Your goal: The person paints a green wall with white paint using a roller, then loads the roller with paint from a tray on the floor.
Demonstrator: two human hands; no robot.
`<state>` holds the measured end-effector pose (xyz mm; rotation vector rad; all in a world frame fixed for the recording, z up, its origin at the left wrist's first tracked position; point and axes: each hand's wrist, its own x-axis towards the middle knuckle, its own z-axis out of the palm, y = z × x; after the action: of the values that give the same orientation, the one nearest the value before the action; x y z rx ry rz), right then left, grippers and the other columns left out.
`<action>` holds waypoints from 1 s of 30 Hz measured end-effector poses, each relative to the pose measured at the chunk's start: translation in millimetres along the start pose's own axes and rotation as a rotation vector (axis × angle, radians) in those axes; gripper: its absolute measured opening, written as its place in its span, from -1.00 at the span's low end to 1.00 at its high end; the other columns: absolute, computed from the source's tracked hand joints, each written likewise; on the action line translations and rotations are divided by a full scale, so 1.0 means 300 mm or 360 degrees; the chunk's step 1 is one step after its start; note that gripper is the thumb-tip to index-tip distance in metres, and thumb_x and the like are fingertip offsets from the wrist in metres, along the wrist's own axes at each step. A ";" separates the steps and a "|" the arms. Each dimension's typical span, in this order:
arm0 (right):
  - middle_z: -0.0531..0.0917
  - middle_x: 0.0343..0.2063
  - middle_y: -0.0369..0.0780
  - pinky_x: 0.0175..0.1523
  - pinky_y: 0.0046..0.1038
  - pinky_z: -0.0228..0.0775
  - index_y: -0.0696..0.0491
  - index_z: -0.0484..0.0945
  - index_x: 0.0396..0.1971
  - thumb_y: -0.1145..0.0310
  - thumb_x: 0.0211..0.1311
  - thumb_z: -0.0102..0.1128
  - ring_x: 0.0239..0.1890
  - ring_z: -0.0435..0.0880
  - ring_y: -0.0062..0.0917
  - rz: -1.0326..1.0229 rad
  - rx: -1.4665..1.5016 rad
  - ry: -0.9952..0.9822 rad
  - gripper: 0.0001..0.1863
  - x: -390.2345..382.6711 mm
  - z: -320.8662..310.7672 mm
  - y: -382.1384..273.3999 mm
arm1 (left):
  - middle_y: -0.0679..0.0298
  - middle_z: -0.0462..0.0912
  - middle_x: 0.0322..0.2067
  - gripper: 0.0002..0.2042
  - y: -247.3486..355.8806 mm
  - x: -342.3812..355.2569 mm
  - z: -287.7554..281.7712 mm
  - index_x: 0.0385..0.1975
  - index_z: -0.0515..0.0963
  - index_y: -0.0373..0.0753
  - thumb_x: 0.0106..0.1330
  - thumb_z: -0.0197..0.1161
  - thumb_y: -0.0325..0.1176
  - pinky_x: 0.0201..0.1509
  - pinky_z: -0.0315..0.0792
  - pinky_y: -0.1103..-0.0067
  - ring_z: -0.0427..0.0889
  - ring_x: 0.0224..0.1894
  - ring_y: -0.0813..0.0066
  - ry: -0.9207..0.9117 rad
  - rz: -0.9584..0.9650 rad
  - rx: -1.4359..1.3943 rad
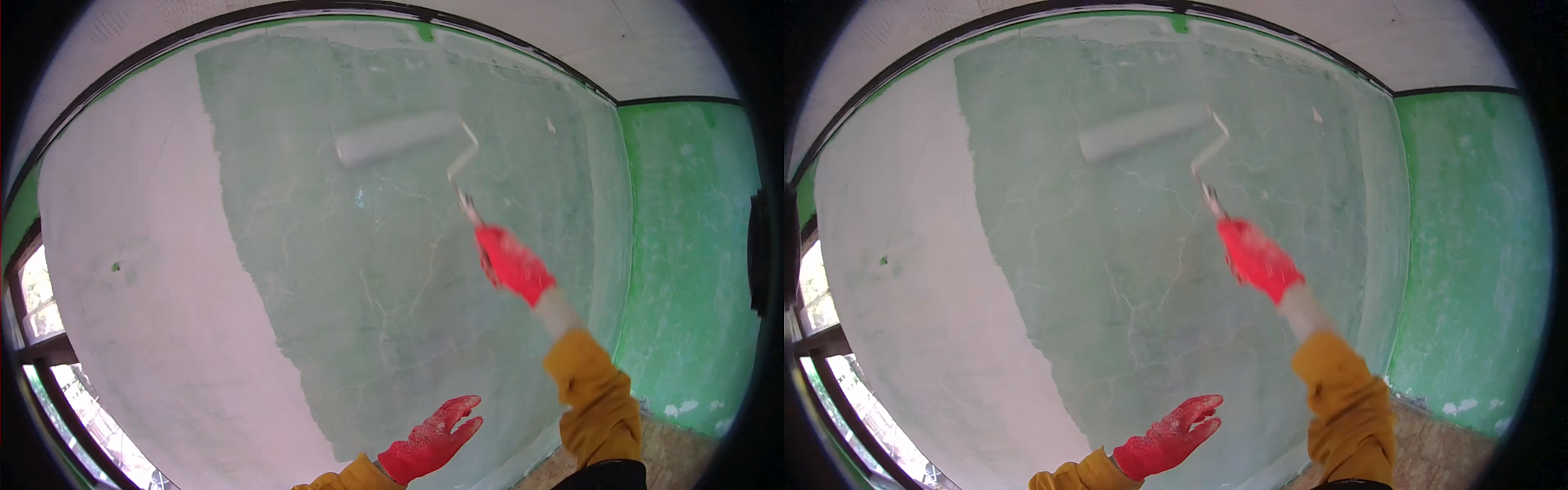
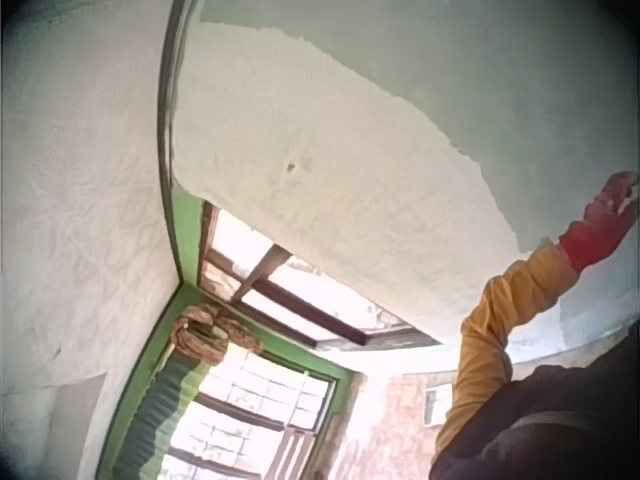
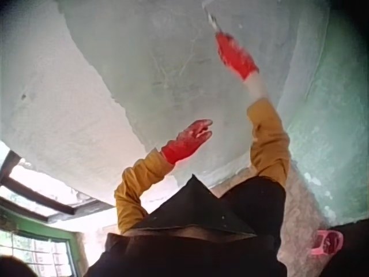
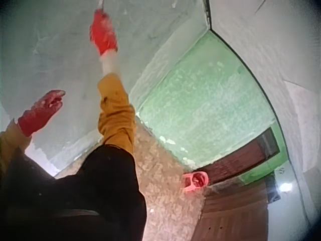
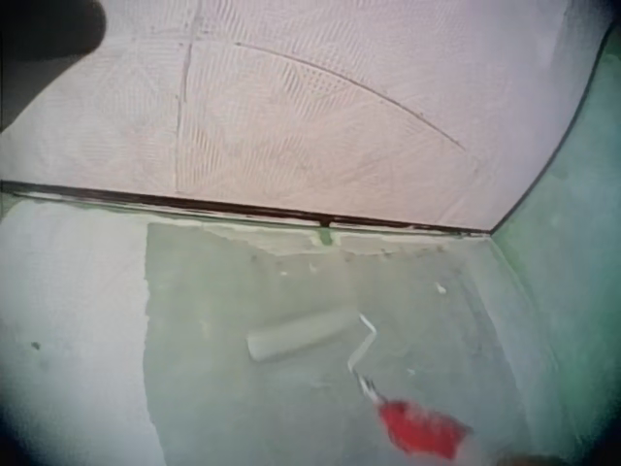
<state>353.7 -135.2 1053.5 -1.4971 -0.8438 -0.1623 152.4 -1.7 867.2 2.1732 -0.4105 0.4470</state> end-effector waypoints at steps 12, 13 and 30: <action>0.36 -0.68 -0.36 -0.57 -0.57 0.15 0.02 0.35 -0.48 -0.13 0.29 0.06 -0.71 0.29 -0.67 -0.0472 0.0366 -0.0308 -0.52 0.450 0.110 -0.497 | 0.16 0.48 0.00 -0.64 0.018 0.075 -0.133 0.13 0.38 -0.26 0.35 0.16 -0.46 0.08 0.43 0.56 0.52 0.00 0.43 0.0458 0.0195 -0.0025; 0.37 -0.68 -0.36 -0.57 -0.57 0.16 0.02 0.35 -0.45 -0.11 0.31 0.03 -0.71 0.31 -0.67 -0.0445 0.0241 -0.0221 -0.54 0.409 0.128 -0.412 | 0.17 0.49 -0.03 -0.64 0.015 0.069 -0.134 0.14 0.38 -0.27 0.36 0.15 -0.44 0.08 0.42 0.56 0.51 0.00 0.43 0.0461 0.0066 -0.0007; 0.55 -0.53 0.06 -0.35 -0.13 0.34 0.14 0.45 -0.35 0.11 0.33 -0.06 -0.41 0.51 0.12 0.0847 -0.0204 -0.0044 -0.65 -1.194 0.288 1.196 | 0.15 0.50 0.01 -0.53 -0.584 -0.209 0.498 0.15 0.33 -0.33 0.44 0.02 -0.09 0.19 0.31 0.53 0.47 0.05 0.42 -0.0038 -0.1084 -0.0129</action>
<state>273.4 -155.3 545.8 -1.7964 -0.4378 0.2034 199.8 -12.0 633.5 2.0824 0.2995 0.0216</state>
